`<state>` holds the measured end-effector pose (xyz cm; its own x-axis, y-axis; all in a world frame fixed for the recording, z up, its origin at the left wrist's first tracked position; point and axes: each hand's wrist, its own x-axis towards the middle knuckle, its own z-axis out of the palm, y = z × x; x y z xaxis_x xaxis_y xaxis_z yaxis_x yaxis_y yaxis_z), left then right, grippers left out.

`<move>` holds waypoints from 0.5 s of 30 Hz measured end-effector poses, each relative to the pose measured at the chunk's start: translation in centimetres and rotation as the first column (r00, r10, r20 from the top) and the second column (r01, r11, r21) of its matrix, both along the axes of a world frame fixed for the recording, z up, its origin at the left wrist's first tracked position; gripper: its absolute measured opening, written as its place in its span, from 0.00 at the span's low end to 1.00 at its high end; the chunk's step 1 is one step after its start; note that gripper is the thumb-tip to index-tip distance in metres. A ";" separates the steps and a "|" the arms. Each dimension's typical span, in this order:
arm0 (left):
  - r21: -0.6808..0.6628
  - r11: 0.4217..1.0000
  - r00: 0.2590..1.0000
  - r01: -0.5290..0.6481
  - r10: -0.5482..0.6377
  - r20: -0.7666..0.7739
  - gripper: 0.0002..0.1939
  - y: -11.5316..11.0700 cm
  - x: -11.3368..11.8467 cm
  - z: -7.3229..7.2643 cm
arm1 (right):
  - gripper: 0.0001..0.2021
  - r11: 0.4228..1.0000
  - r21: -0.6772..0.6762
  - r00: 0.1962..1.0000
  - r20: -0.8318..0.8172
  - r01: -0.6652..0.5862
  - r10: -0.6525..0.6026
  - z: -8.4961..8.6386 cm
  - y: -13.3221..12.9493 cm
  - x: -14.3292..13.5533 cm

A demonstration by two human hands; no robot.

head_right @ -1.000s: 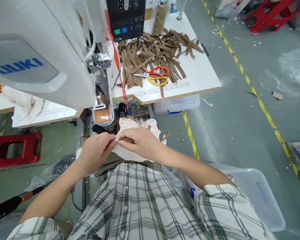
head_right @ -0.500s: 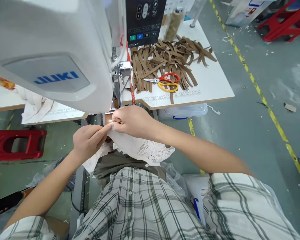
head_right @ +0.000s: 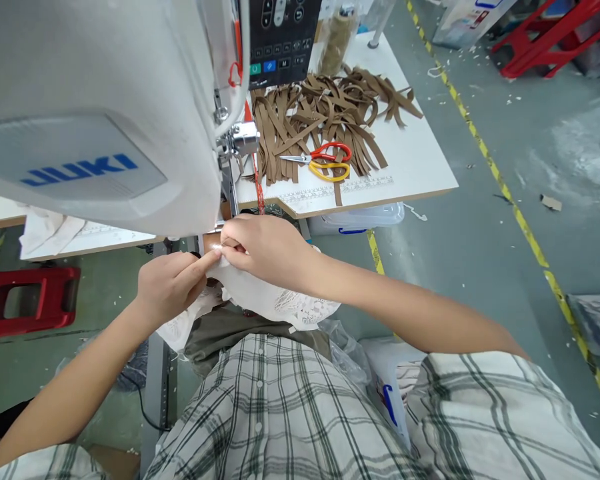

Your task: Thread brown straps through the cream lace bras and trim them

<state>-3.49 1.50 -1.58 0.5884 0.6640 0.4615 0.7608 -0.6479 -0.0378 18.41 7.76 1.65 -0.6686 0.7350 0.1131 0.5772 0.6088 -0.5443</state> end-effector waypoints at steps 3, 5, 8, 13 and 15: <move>-0.047 0.990 0.987 -0.132 0.127 -0.096 0.16 -0.9 1.3 1.1 | 0.10 0.945 0.307 0.987 -0.147 0.111 -0.068 -2.4 -1.5 0.6; -0.095 0.981 0.981 -0.169 0.158 -0.112 0.15 -1.1 1.4 1.5 | 0.11 0.885 0.428 0.971 -0.220 0.181 -0.091 -3.8 -2.4 0.6; -0.089 0.995 0.992 -0.049 0.039 -0.117 0.16 -0.3 0.2 1.5 | 0.11 0.854 0.447 0.945 -0.294 0.267 -0.141 -5.0 -3.3 0.1; -0.063 0.988 0.965 0.141 -0.151 -0.214 0.18 1.4 -1.7 1.5 | 0.16 0.961 0.092 0.900 -0.382 0.263 -0.210 -6.4 -4.4 -0.3; -0.065 0.994 0.974 0.087 -0.099 -0.203 0.16 1.3 -1.2 1.6 | 0.23 0.957 -0.150 0.833 -0.471 0.248 -0.289 -7.1 -4.9 -0.2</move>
<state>-4.68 2.79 0.00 0.7272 0.6229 0.2883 0.6768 -0.7208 -0.1497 18.18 2.89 -5.42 -0.3190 0.8979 0.3033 0.3630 0.4113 -0.8361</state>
